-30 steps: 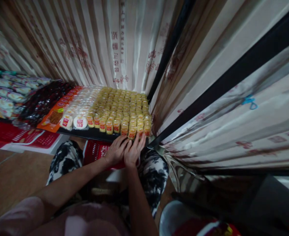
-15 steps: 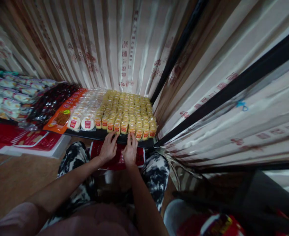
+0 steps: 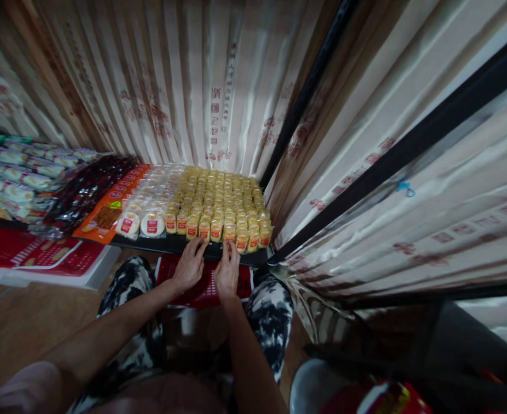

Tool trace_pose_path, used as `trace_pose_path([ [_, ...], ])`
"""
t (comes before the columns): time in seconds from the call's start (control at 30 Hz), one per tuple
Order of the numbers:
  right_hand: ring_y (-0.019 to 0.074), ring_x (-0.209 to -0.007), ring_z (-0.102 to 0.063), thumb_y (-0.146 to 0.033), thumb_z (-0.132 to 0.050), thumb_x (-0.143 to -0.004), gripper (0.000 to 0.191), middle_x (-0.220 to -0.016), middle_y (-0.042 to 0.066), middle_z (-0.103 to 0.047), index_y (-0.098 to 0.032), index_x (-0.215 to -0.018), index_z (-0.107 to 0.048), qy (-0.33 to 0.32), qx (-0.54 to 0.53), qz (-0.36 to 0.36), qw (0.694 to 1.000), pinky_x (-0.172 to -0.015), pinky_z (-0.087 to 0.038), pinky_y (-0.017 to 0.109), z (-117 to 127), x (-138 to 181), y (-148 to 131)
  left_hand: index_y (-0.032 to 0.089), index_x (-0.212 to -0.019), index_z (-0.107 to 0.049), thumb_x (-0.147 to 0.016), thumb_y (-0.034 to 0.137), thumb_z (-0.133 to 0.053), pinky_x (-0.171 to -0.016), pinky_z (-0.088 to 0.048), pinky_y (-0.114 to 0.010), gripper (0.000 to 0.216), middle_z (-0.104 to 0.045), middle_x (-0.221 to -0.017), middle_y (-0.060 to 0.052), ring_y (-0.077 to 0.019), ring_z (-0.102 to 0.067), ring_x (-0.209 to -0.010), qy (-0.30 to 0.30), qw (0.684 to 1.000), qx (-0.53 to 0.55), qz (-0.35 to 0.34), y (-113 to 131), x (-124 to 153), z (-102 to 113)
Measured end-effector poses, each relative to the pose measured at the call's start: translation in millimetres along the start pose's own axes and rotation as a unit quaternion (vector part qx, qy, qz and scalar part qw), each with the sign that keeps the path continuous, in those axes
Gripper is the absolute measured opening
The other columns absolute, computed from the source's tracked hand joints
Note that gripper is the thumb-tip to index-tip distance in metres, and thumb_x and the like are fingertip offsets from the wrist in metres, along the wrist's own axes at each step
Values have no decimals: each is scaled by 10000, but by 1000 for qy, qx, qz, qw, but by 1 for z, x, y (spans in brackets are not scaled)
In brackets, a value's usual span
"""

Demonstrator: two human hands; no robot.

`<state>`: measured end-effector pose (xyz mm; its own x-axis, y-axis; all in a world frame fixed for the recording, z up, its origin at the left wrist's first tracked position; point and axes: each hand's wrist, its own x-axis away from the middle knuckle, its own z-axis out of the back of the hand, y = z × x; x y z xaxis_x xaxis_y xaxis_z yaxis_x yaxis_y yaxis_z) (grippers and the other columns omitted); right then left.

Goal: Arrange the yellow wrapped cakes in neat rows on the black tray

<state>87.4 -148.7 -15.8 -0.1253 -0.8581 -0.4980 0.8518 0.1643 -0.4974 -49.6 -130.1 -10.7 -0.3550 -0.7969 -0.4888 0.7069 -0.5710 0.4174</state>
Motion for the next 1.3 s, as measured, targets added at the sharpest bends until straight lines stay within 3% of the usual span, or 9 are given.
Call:
trace_pose_path([
  [0.23, 225, -1204, -350, -17, -315, -769, 565, -1308, 148, -381, -121, -1318, -391, 1, 5, 14, 1000, -984, -382, 417, 1, 1, 1, 105, -1308, -356, -794, 108, -420, -1027, -303, -472, 518, -332, -1370, -169, -287, -259, -1288, 58, 996, -71, 19, 13, -37, 15],
  [0.43, 230, -1177, -361, -21, -318, -769, 566, -1299, 142, -381, -128, -1319, -401, 0, 3, 8, 1000, -989, -377, 419, 1, 1, 2, 166, -1246, -448, -831, 205, -464, -1011, -284, -492, 417, -403, -1346, -132, -301, -258, -1293, 37, 991, -127, 24, 12, -65, 18],
  [0.97, 228, -1169, -378, -14, -315, -761, 583, -1256, 136, -396, -166, -1316, -404, 3, -25, 8, 1000, -974, -384, 445, 5, -2, 2, 138, -1039, -547, -794, 248, -553, -1060, -214, -494, 268, -542, -1172, -125, -302, -334, -1259, 42, 990, -136, -23, 7, -82, 7],
  [1.3, 218, -1202, -376, -50, -337, -784, 544, -1293, 128, -408, -171, -1309, -413, 0, -15, 59, 998, -978, -393, 426, 16, -1, -4, 136, -1126, -504, -804, 231, -535, -1063, -228, -494, 337, -512, -1214, -131, -293, -306, -1277, 55, 994, -93, -32, 2, -78, 4],
])
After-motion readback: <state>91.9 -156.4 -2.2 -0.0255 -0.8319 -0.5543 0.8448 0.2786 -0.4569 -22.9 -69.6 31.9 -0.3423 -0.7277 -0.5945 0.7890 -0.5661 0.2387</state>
